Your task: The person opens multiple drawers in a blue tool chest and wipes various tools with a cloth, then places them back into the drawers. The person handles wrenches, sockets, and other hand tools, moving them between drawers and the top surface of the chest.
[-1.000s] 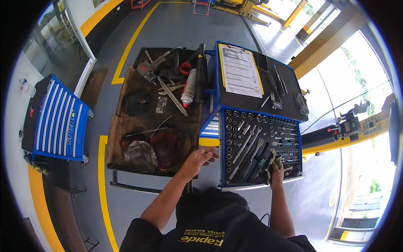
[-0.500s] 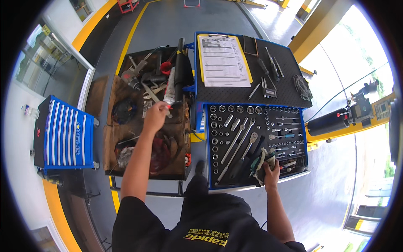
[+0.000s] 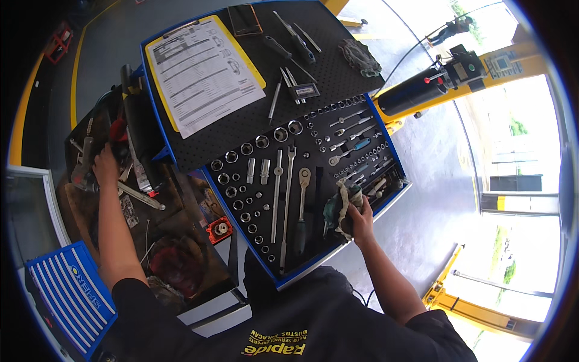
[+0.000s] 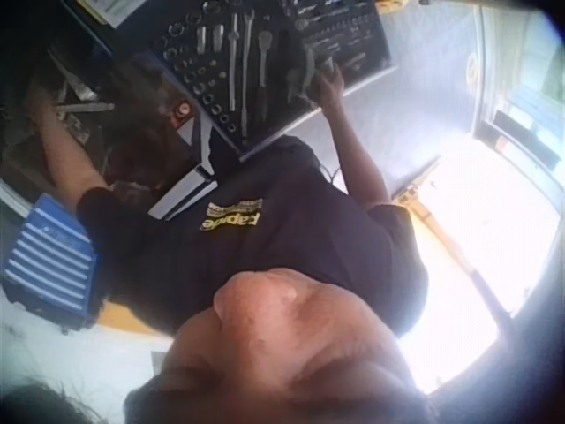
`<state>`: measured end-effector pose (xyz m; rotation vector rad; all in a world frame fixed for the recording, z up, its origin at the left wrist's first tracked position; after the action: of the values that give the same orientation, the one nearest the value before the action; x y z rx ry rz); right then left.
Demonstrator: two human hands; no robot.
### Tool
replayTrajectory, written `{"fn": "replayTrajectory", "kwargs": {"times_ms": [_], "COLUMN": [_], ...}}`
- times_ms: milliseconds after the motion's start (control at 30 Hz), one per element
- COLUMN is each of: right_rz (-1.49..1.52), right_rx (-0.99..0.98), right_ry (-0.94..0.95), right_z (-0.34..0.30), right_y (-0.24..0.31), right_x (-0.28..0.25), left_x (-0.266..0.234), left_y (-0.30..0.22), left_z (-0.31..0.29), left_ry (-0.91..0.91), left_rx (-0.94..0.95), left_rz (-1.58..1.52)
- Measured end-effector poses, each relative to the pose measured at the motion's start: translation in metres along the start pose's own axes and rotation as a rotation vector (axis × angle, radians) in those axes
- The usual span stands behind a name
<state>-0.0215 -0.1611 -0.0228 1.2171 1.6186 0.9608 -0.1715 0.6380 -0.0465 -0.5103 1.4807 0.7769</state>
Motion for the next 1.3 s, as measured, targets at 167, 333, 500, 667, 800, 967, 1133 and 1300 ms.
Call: {"fn": "replayTrajectory", "kwargs": {"times_ms": [167, 333, 500, 667, 800, 967, 1133, 1300], "right_rz": [0.473, 0.656, 0.679, 0.75, 0.66, 0.561, 0.387, -0.282], "right_rx": [0.127, 0.204, 0.178, 0.16, 0.069, 0.17, -0.122, -0.488], "right_ry": [-0.007, 0.002, 0.121, 0.282, 0.333, 0.207, 0.34, 0.147], "right_z": [0.008, 0.014, 0.034, 0.038, 0.036, 0.045, 0.045, 0.041], "right_y": [-0.007, -0.016, -0.001, 0.02, 0.029, 0.024, 0.068, 0.087], "right_x": [-0.01, -0.039, -0.055, -0.064, -0.074, -0.069, -0.04, -0.04], "left_x": [-0.019, -0.062, -0.119, -0.212, -0.289, -0.337, -0.333, -0.34], "left_y": [0.027, 0.106, 0.165, 0.165, 0.139, 0.062, -0.035, -0.125], "left_z": [0.016, 0.025, -0.056, -0.178, -0.275, -0.369, -0.429, -0.463], "left_ry": [0.006, -0.137, -0.217, -0.44, -0.455, -0.343, -0.095, 0.146], "left_rx": [0.153, -0.084, -0.608, -0.61, -0.514, -0.438, -0.42, -0.227], "left_rz": [-0.514, -1.204, -1.559, -1.682, -1.71, -1.871, -2.02, -1.944]}}
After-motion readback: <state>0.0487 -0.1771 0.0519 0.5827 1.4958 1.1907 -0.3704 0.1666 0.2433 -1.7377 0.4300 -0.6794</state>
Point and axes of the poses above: each hand's wrist, its own z-axis towards the middle knuckle, its own x-axis out of the palm, y = z × x, the point moved 9 cm from there along z, towards the middle knuckle, and after that the axes turned 1 degree about -z, right-handed, at the moved point
